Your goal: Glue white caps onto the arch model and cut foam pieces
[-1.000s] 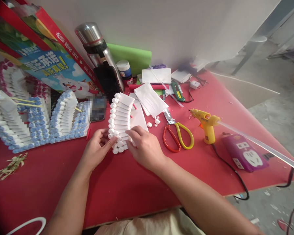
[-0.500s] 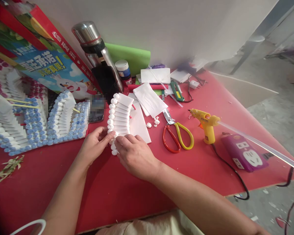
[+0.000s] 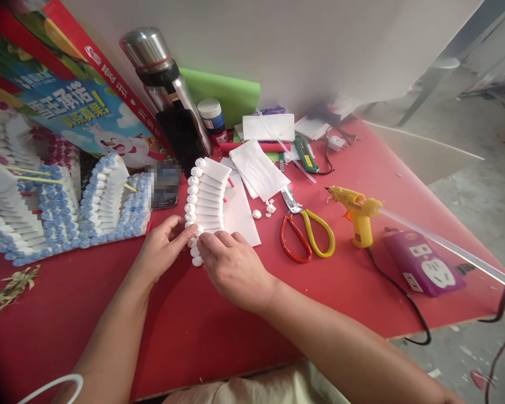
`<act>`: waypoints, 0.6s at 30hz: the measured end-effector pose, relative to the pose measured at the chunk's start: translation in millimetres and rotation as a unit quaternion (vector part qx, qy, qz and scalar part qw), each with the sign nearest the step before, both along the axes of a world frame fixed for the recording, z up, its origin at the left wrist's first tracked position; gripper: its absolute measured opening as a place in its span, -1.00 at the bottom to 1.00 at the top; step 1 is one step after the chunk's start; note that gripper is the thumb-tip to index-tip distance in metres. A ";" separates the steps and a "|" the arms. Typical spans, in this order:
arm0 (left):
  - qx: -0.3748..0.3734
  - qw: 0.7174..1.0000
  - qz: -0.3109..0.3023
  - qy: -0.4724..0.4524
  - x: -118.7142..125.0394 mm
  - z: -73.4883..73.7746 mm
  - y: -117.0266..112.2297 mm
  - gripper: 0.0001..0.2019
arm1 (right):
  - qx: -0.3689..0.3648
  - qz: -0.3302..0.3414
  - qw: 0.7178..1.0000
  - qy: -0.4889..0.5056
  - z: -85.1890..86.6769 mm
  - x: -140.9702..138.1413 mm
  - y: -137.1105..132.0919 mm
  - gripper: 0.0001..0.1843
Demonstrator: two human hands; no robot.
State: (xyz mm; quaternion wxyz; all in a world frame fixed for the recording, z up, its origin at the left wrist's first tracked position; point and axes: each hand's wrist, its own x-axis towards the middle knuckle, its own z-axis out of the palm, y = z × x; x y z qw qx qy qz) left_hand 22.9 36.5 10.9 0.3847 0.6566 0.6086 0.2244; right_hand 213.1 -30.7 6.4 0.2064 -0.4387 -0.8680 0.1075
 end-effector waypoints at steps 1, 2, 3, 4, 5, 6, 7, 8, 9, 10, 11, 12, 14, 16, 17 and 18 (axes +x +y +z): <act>0.002 1.000 0.002 0.001 0.4 0.3 -0.3 -0.64 | 0.001 0.000 1.000 -0.001 -0.5 0.0 -0.2 -0.59; 0.005 1.000 0.004 0.001 0.8 0.6 -0.6 -0.64 | 0.003 0.000 1.000 -0.002 -0.9 0.0 -0.4 -0.59; 0.007 1.000 0.007 0.001 1.3 0.7 -0.9 -0.64 | 0.005 0.000 1.000 -0.003 -1.3 0.0 -0.6 -0.59; 0.009 1.000 0.010 0.001 1.7 0.8 -1.3 -0.64 | 0.009 -0.001 1.000 -0.003 -1.5 0.0 -0.7 -0.58; 0.010 1.000 0.014 0.002 2.1 0.8 -1.6 -0.63 | 0.012 -0.001 1.000 -0.002 -1.7 0.0 -0.7 -0.58; 0.008 1.000 0.017 0.002 2.3 0.7 -1.9 -0.62 | 0.015 -0.001 1.000 -0.001 -1.8 -0.1 -0.7 -0.58; 0.006 1.000 0.018 0.004 2.4 0.6 -2.2 -0.61 | 0.018 -0.002 1.000 0.001 -1.7 -0.1 -0.7 -0.58; 0.003 1.000 0.020 0.005 2.4 0.4 -2.4 -0.60 | 0.019 -0.001 1.000 0.000 -1.6 -0.1 -0.6 -0.58; -0.001 1.000 0.021 0.006 2.3 0.3 -2.6 -0.58 | 0.020 -0.002 1.000 -0.001 -1.4 -0.1 -0.5 -0.59; -0.004 1.000 0.022 0.007 2.2 0.1 -2.7 -0.57 | 0.019 -0.002 1.000 -0.002 -1.1 0.0 -0.6 -0.59; -0.006 1.000 0.021 0.007 2.0 -0.1 -2.7 -0.55 | 0.018 -0.003 1.000 -0.003 -0.8 0.1 -0.7 -0.60; -0.008 1.000 0.021 0.007 1.9 -0.2 -2.7 -0.55 | 0.016 -0.004 1.000 0.000 -0.6 0.3 -0.9 -0.61; -0.008 1.000 0.021 0.005 1.7 -0.3 -2.7 -0.53 | 0.011 -0.004 1.000 0.013 -0.2 1.0 -1.5 -0.62; -0.007 1.000 0.024 0.003 1.7 -0.2 -2.4 -0.53 | 0.008 -0.004 0.999 0.036 -0.2 2.0 -2.1 -0.63; -0.007 1.000 0.026 0.003 1.8 0.0 -2.2 -0.53 | 0.006 -0.006 0.999 0.049 -0.2 2.7 -2.3 -0.64; -0.008 1.000 0.026 0.002 2.0 0.2 -1.9 -0.53 | 0.005 -0.010 0.998 0.063 -0.3 3.4 -2.3 -0.66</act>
